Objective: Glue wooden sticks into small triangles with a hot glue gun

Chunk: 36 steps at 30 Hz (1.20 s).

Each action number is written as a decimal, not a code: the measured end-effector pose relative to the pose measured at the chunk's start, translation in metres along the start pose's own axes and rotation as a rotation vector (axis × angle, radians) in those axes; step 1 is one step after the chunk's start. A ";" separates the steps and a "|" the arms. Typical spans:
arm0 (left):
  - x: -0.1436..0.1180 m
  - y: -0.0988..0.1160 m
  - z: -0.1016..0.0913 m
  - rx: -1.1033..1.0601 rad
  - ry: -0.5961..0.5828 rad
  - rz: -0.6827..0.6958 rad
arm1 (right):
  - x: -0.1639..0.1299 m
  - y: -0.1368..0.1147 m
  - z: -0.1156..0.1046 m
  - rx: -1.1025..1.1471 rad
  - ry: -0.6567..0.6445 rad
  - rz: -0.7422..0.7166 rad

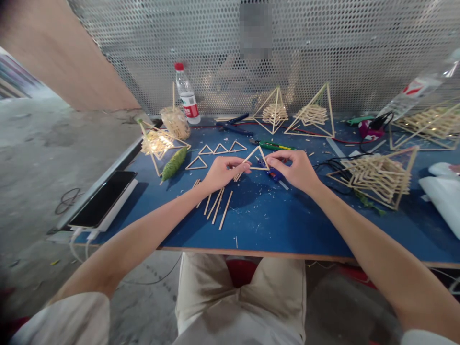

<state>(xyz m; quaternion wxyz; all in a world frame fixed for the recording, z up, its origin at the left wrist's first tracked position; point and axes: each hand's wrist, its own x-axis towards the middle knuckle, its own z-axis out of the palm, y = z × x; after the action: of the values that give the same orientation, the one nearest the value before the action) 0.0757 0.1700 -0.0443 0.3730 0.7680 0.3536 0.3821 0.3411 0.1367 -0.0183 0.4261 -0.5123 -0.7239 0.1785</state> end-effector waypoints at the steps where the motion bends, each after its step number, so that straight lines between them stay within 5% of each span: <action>1: 0.000 -0.001 0.000 -0.005 0.003 -0.007 | 0.001 0.000 -0.001 -0.011 -0.003 -0.003; 19: 0.000 -0.003 0.004 -0.127 -0.004 -0.074 | 0.002 0.012 0.000 -0.073 -0.014 -0.008; 36: 0.003 -0.011 0.006 -0.079 0.120 -0.011 | 0.003 0.018 -0.005 -0.191 -0.010 -0.186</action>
<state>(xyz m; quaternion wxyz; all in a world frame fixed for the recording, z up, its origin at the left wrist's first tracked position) 0.0796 0.1753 -0.0553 0.3830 0.7264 0.3643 0.4392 0.3552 0.1462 -0.0265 0.3862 -0.4803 -0.7843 0.0710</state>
